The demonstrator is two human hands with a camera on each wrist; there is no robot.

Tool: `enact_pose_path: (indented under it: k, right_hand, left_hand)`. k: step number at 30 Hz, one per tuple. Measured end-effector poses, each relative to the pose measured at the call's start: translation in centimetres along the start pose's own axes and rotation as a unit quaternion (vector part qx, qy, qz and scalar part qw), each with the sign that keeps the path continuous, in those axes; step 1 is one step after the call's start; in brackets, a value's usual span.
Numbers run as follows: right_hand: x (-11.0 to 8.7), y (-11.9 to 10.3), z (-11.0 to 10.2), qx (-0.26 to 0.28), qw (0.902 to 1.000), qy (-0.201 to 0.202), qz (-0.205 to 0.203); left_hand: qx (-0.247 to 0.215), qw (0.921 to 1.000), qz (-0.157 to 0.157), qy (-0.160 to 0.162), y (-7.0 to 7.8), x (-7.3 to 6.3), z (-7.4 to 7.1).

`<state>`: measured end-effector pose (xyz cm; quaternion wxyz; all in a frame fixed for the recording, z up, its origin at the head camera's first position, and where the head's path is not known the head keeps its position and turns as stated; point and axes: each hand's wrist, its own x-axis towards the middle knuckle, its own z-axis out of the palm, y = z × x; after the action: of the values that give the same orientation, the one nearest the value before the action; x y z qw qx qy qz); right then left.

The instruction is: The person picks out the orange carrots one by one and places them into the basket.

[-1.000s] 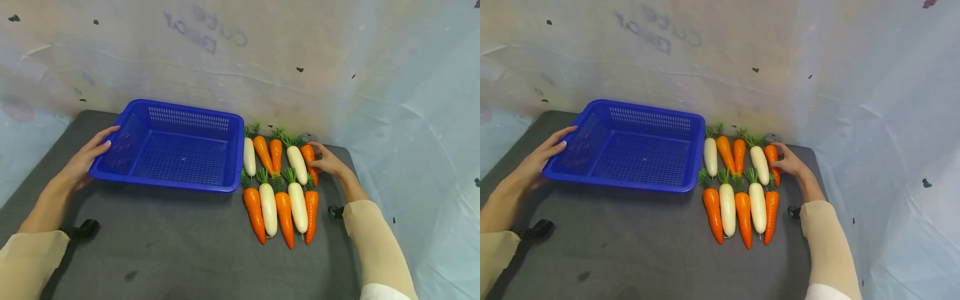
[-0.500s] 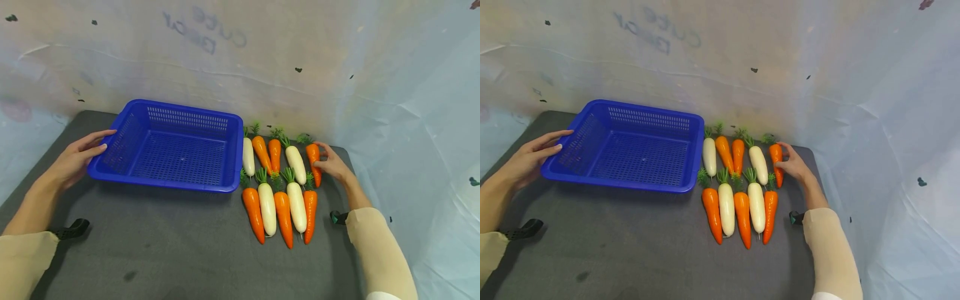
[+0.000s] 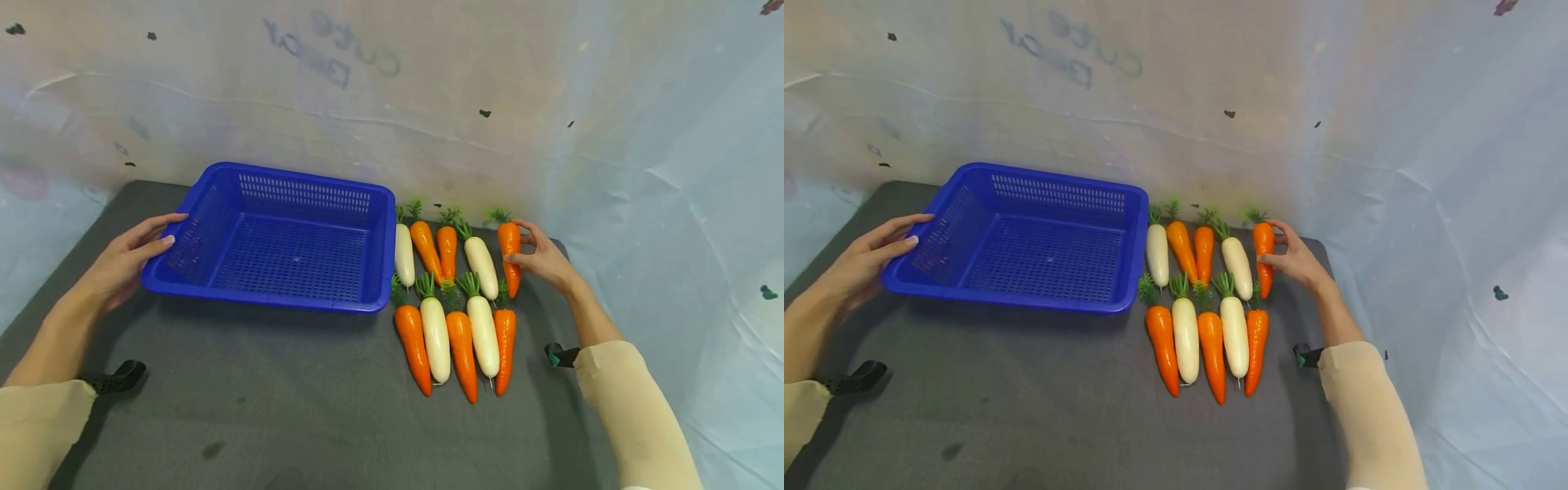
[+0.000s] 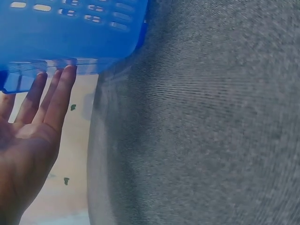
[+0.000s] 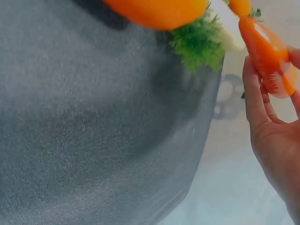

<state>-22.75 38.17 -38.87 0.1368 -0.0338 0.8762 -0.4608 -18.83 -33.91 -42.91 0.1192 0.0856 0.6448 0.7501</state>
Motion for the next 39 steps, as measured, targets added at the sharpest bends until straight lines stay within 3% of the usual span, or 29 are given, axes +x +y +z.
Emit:
enact_pose_path:
  k: [7,19,33,39]
  right_hand:
    - [-0.8,-2.2,0.9,0.026,0.9994,-0.003,-0.022]
    - [-1.3,-6.3,3.5,0.051,0.9974,-0.017,-0.049]
    - [-0.7,-11.6,7.3,0.059,0.9953,-0.051,-0.056]
    - [0.5,-13.4,8.7,0.078,0.994,-0.05,-0.059]
  left_hand:
    - [0.035,0.9992,0.016,0.011,-0.6,-0.1,0.2]
    - [0.005,1.0,0.005,0.006,-0.3,-0.2,0.0]
    - [0.009,0.9999,-0.008,0.005,-0.4,0.0,-0.1]
    - [0.009,0.9999,-0.009,0.005,-0.1,-0.1,-0.1]
